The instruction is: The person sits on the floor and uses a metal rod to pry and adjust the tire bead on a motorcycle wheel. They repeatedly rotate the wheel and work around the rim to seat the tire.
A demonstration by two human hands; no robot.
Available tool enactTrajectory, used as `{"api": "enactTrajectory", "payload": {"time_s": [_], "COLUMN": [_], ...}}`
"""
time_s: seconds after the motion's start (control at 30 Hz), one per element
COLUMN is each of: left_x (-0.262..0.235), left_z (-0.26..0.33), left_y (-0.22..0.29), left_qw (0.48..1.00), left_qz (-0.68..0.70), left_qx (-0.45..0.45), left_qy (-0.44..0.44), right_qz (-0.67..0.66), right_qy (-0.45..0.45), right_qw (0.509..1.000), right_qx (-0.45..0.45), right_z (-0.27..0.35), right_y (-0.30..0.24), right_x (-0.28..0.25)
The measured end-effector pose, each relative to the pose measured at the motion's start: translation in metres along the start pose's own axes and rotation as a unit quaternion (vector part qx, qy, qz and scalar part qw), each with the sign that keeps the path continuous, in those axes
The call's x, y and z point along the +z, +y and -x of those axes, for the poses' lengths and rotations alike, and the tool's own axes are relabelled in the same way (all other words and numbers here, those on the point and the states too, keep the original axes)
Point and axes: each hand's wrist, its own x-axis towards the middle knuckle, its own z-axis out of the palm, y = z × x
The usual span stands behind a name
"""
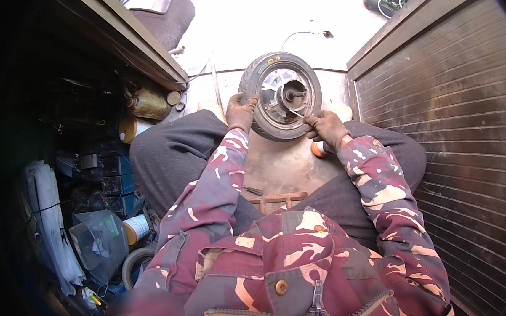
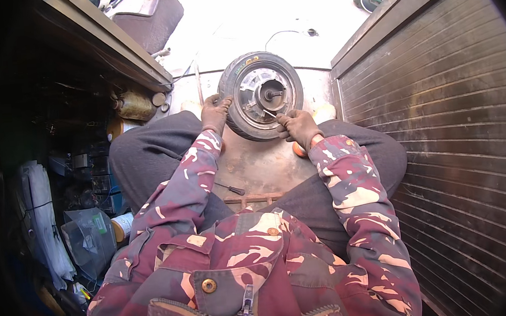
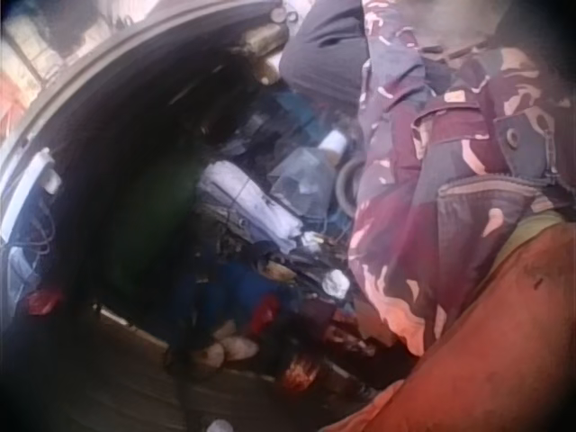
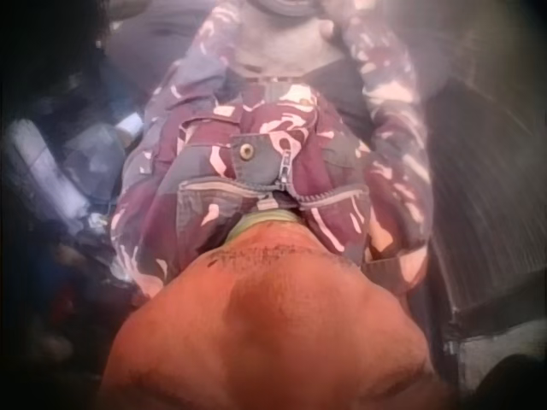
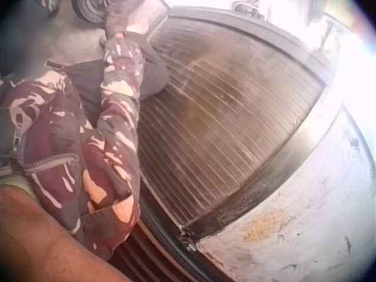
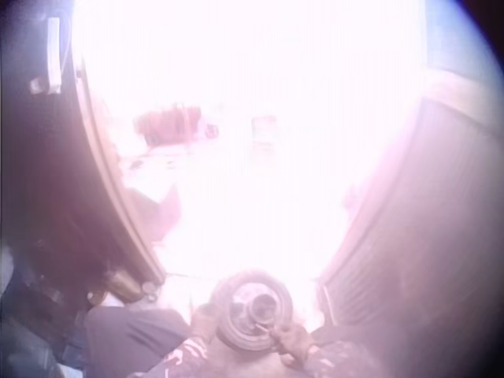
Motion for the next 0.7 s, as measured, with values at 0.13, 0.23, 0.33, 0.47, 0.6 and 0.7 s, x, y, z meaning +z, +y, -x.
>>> {"api": "enactTrajectory", "payload": {"time_s": [0.13, 0.23, 0.33, 0.47, 0.6, 0.7], "left_x": [0.024, 0.037, 0.036, 0.037, 0.039, 0.044], "left_z": [0.025, 0.007, -0.019, -0.071, -0.102, -0.101], "left_y": [0.001, 0.004, 0.013, 0.048, 0.051, 0.044], "left_qw": [0.974, 0.968, 0.970, 0.960, 0.970, 0.974], "left_qz": [-0.210, -0.238, -0.237, -0.268, -0.224, -0.220], "left_qx": [-0.054, -0.039, -0.058, -0.083, -0.088, -0.054], "left_qy": [0.069, 0.066, 0.014, 0.008, 0.025, 0.028], "right_qz": [-0.036, -0.049, -0.019, 0.052, 0.053, 0.258], "right_qy": [0.009, 0.030, 0.050, 0.099, 0.131, 0.153], "right_qw": [0.998, 0.996, 0.997, 0.994, 0.990, 0.954], "right_qx": [0.058, 0.066, 0.061, 0.014, -0.007, -0.034], "right_z": [0.018, 0.007, -0.009, -0.045, -0.081, -0.106], "right_y": [0.020, 0.031, 0.042, 0.050, 0.050, 0.035], "right_x": [-0.009, -0.016, -0.026, -0.032, -0.043, -0.046]}}
